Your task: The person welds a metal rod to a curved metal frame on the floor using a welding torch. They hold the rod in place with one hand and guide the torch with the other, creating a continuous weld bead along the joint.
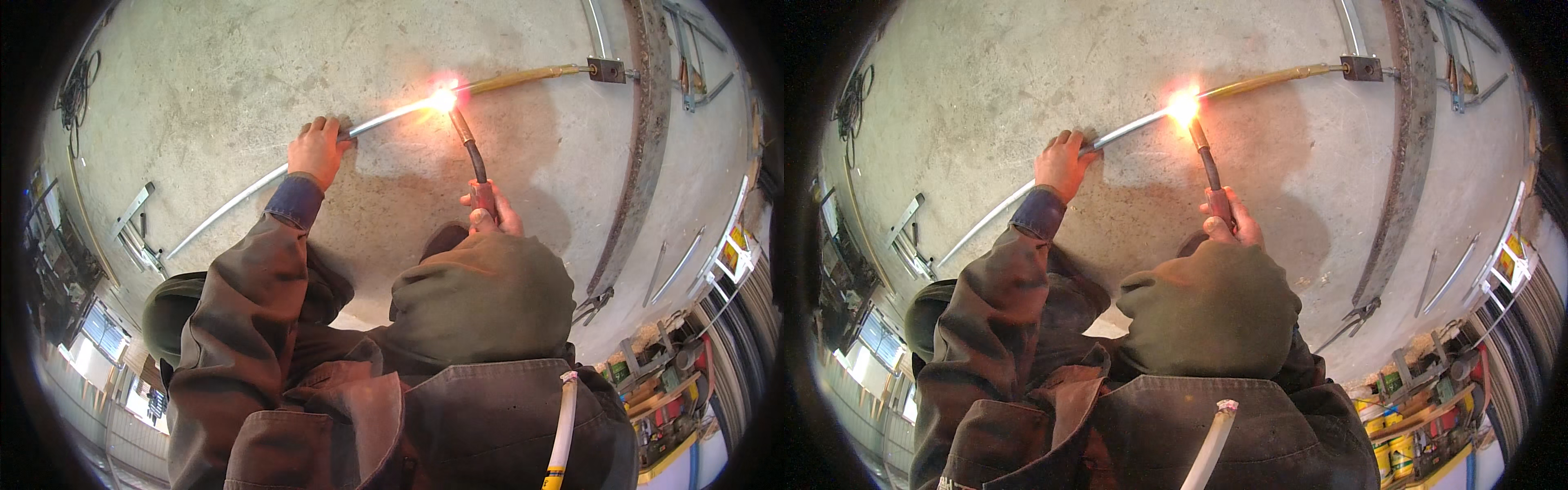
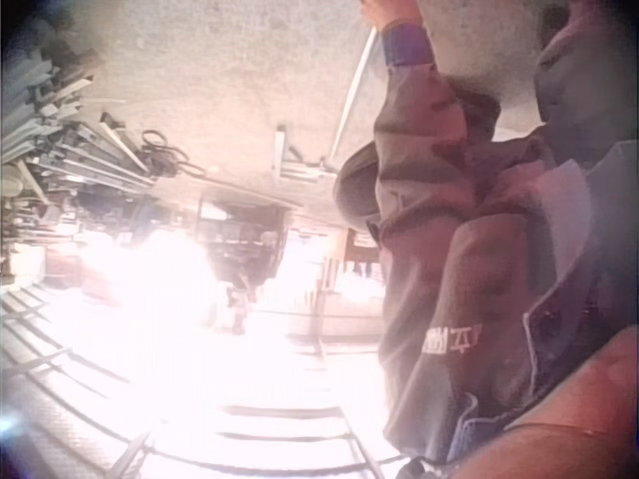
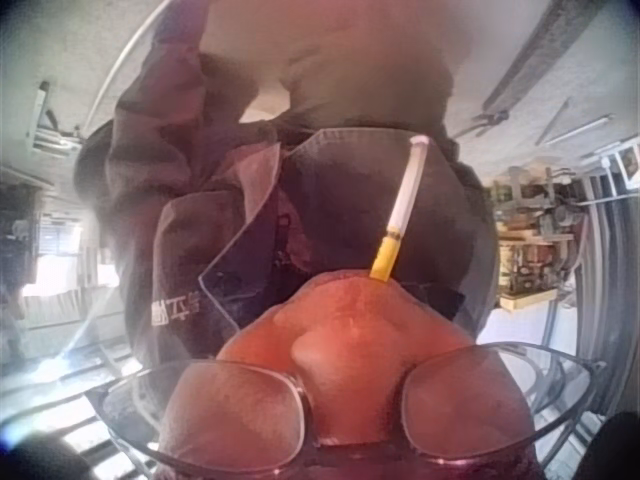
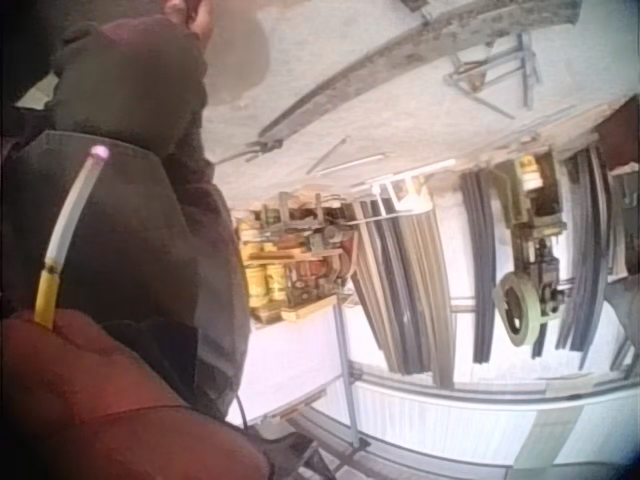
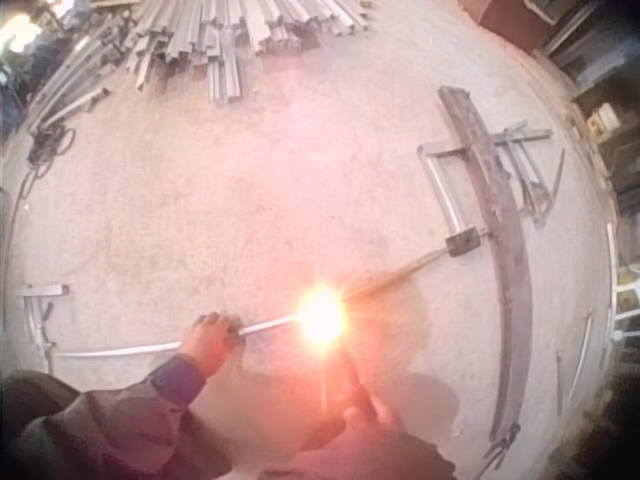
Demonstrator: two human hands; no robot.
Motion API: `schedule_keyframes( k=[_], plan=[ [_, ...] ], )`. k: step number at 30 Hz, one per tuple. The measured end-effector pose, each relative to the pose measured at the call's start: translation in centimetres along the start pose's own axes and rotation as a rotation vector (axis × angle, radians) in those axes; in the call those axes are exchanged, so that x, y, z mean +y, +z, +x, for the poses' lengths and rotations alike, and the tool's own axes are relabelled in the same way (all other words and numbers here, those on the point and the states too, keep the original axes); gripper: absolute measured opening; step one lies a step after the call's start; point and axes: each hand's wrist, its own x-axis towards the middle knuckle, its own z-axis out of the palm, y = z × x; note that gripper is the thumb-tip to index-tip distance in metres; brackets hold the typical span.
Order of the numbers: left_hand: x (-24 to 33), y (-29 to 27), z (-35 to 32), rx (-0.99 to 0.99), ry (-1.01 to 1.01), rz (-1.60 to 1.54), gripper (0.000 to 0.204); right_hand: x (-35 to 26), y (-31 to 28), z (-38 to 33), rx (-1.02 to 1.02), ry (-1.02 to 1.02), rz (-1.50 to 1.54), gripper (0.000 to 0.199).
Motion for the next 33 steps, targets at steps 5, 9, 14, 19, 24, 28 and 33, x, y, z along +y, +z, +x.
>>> schedule_keyframes(
  k=[5, 9, 14, 19, 24, 28, 33],
  plan=[
    [0.0, -0.2, 0.0, 0.009, 0.004, -0.011, 0.029, -0.9, 0.2, -0.3, -0.032, 0.033, -0.035, 0.065],
    [-0.3, -0.5, 0.3, -0.021, 0.049, -0.039, 0.026, -0.7, 0.0, 0.0, -0.054, 0.058, -0.037, 0.056],
    [-0.4, -1.2, 0.7, -0.123, 0.045, -0.020, 0.026, -0.8, 0.7, -0.1, -0.025, 0.006, -0.004, 0.058],
    [-0.5, -1.5, 0.9, -0.138, 0.069, -0.024, 0.024, -0.4, 1.1, 0.3, 0.024, 0.014, 0.060, 0.065],
    [-0.3, -1.5, 0.8, -0.150, 0.042, -0.010, 0.024, -0.6, 0.9, 0.6, -0.010, 0.009, 0.022, 0.068],
    [-0.2, -1.8, 1.0, -0.168, 0.040, 0.002, 0.024, -0.6, 0.8, 0.8, -0.015, 0.024, 0.006, 0.066],
    [-0.4, -1.2, 1.1, -0.145, 0.030, -0.024, 0.026, -0.5, 1.0, 0.6, 0.020, 0.025, 0.025, 0.059]
  ],
)
